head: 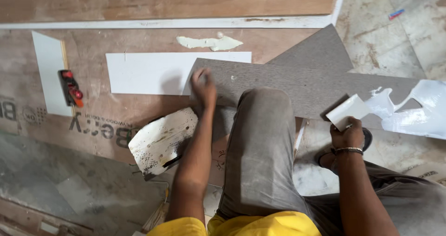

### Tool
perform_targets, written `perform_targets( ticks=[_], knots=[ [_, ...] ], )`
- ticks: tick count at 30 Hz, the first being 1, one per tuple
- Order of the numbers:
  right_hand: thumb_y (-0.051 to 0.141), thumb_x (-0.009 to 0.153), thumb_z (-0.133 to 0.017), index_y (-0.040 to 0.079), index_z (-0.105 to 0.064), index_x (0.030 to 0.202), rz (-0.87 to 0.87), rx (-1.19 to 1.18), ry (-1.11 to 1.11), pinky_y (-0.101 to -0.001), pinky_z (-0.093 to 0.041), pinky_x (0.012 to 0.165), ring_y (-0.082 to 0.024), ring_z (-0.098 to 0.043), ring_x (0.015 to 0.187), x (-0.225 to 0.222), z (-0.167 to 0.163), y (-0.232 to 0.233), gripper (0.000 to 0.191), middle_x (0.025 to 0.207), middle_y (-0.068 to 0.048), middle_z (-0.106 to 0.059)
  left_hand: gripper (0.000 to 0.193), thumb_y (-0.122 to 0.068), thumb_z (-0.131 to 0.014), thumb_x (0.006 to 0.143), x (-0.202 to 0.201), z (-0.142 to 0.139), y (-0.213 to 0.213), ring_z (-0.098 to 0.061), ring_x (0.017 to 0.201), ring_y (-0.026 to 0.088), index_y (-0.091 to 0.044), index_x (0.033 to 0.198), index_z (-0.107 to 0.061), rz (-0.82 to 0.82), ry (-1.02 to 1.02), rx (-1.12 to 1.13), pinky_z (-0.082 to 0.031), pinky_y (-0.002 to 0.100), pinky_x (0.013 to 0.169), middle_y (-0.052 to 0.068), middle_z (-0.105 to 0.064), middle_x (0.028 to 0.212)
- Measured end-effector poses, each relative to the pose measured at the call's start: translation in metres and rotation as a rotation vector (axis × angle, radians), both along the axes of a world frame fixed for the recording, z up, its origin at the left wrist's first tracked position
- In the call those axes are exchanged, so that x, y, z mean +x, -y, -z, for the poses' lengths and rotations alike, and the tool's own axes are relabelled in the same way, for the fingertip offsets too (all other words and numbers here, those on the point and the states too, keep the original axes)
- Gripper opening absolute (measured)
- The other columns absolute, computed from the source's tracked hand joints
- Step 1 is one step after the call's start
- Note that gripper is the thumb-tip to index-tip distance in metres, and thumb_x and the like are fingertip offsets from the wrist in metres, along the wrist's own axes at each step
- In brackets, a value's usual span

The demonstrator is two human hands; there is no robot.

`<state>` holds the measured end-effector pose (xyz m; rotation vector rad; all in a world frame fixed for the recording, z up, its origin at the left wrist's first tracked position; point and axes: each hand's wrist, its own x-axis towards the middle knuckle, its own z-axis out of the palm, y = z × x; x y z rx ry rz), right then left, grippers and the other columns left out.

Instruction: The person applies white adhesive to a long grey wood-like plank using a putty knife and then spreads it using a rectangular scraper.

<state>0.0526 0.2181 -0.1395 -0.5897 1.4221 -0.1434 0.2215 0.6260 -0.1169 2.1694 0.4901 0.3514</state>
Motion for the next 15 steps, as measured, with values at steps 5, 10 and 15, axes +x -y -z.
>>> perform_targets(
  ticks=[5, 10, 15],
  knots=[
    [0.021, 0.091, -0.064, 0.002, -0.05, 0.13, -0.014, 0.006, 0.03, -0.04, -0.055, 0.089, -0.028, -0.06, 0.115, 0.003, 0.009, 0.001, 0.045, 0.131, -0.017, -0.059, 0.047, -0.033, -0.075, 0.09, -0.074, 0.037, -0.029, -0.066, 0.082, 0.019, 0.005, 0.116, -0.065, -0.434, -0.119, -0.544, -0.054, 0.038, 0.072, 0.012, -0.071, 0.096],
    [0.021, 0.088, -0.063, 0.005, -0.051, 0.123, -0.037, -0.06, -0.007, -0.0383, -0.053, 0.083, -0.025, -0.058, 0.107, 0.011, 0.016, 0.002, 0.04, 0.122, -0.013, -0.057, 0.036, -0.03, -0.078, 0.089, -0.051, 0.036, -0.025, -0.062, 0.081, 0.014, -0.001, 0.108, -0.069, -0.497, -0.221, -1.013, -0.053, 0.032, 0.073, 0.006, -0.068, 0.096],
    [0.023, 0.089, -0.059, 0.008, -0.049, 0.123, -0.01, -0.108, 0.045, -0.0349, -0.052, 0.082, -0.021, -0.058, 0.107, 0.02, 0.019, 0.015, 0.039, 0.123, -0.012, -0.059, 0.031, -0.031, -0.076, 0.09, -0.027, 0.024, -0.036, -0.064, 0.086, 0.013, -0.002, 0.1, -0.07, -0.223, -0.058, -1.144, -0.056, 0.029, 0.075, 0.004, -0.068, 0.097]
  ],
)
